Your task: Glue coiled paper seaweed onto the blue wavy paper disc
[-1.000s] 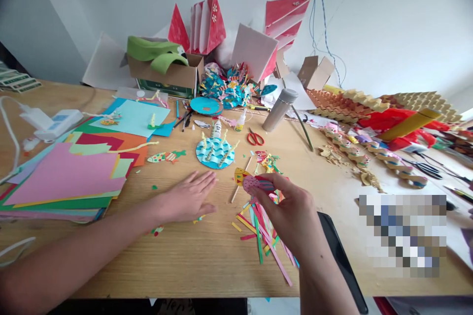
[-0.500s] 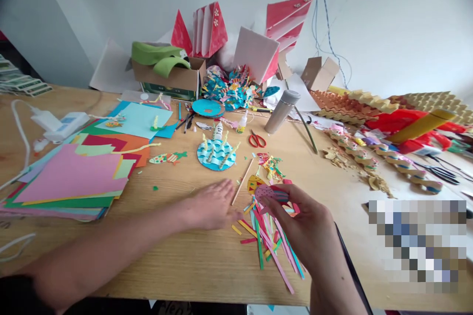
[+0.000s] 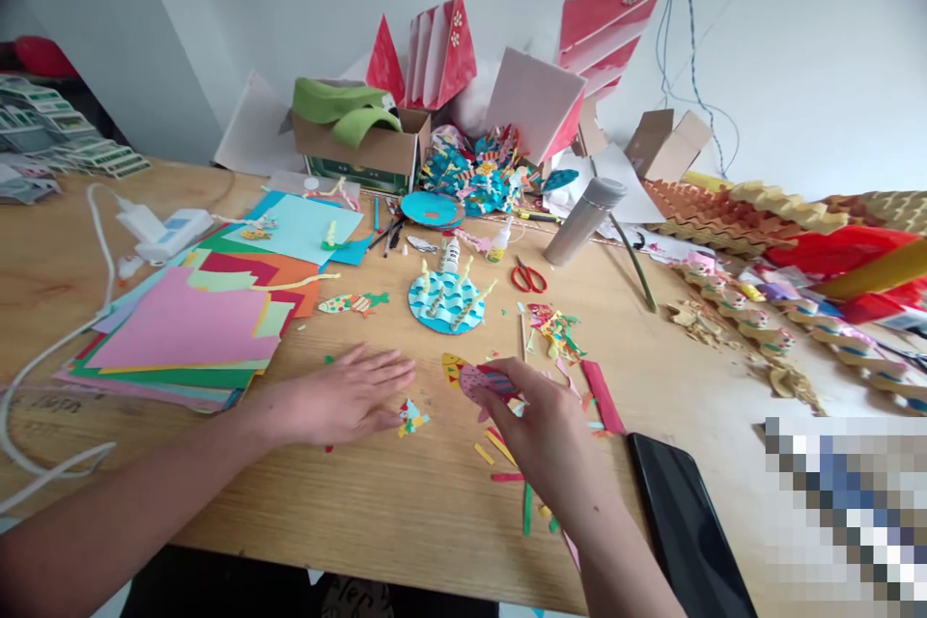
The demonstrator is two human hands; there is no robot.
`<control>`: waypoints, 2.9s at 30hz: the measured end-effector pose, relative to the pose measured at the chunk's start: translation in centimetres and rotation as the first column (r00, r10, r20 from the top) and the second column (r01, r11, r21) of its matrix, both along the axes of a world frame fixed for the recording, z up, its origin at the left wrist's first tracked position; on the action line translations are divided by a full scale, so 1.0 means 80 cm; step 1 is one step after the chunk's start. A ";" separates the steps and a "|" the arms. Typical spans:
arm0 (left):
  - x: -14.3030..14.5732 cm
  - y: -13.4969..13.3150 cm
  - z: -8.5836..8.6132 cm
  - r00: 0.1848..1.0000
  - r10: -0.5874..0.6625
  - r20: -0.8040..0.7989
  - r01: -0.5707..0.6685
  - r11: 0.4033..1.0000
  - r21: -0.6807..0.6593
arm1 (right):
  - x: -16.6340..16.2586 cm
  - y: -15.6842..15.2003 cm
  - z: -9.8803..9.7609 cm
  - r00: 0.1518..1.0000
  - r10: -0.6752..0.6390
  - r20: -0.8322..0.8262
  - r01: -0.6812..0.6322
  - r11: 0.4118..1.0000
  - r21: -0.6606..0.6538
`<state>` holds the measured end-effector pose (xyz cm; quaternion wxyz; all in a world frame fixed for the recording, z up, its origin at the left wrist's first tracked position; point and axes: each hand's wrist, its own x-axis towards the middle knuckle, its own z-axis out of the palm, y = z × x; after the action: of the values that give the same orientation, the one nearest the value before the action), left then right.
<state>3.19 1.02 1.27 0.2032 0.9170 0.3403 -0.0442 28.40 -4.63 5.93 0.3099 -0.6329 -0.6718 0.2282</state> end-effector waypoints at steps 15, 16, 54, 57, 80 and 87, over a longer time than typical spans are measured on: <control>-0.012 -0.004 -0.012 0.997 0.020 0.078 -0.044 0.944 0.326 | -0.051 0.056 -0.021 0.837 0.038 0.546 -0.139 0.980 0.145; -0.009 -0.004 -0.014 0.997 0.017 0.071 -0.038 0.949 0.314 | -0.051 0.058 -0.021 0.834 0.031 0.551 -0.136 0.979 0.150; -0.020 0.017 -0.024 0.928 0.147 0.343 -0.303 0.833 0.462 | -0.055 0.064 -0.058 0.832 0.271 0.484 -0.363 0.926 0.105; -0.016 0.014 -0.023 0.935 0.098 0.340 -0.254 0.855 0.453 | -0.051 0.066 -0.057 0.827 0.304 0.473 -0.383 0.921 0.077; 0.002 0.018 -0.034 0.835 0.142 0.531 -0.346 0.886 0.308 | -0.062 0.066 -0.059 0.940 0.336 0.050 -0.339 0.922 0.185; 0.002 0.027 -0.045 0.677 0.089 0.731 -0.360 0.906 0.223 | -0.068 0.067 -0.063 0.941 0.302 -0.150 -0.302 0.953 0.020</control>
<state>3.33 3.19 -2.34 0.1552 0.8342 0.3507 0.3964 22.93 0.74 0.89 0.3204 -0.5038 -0.7350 0.3214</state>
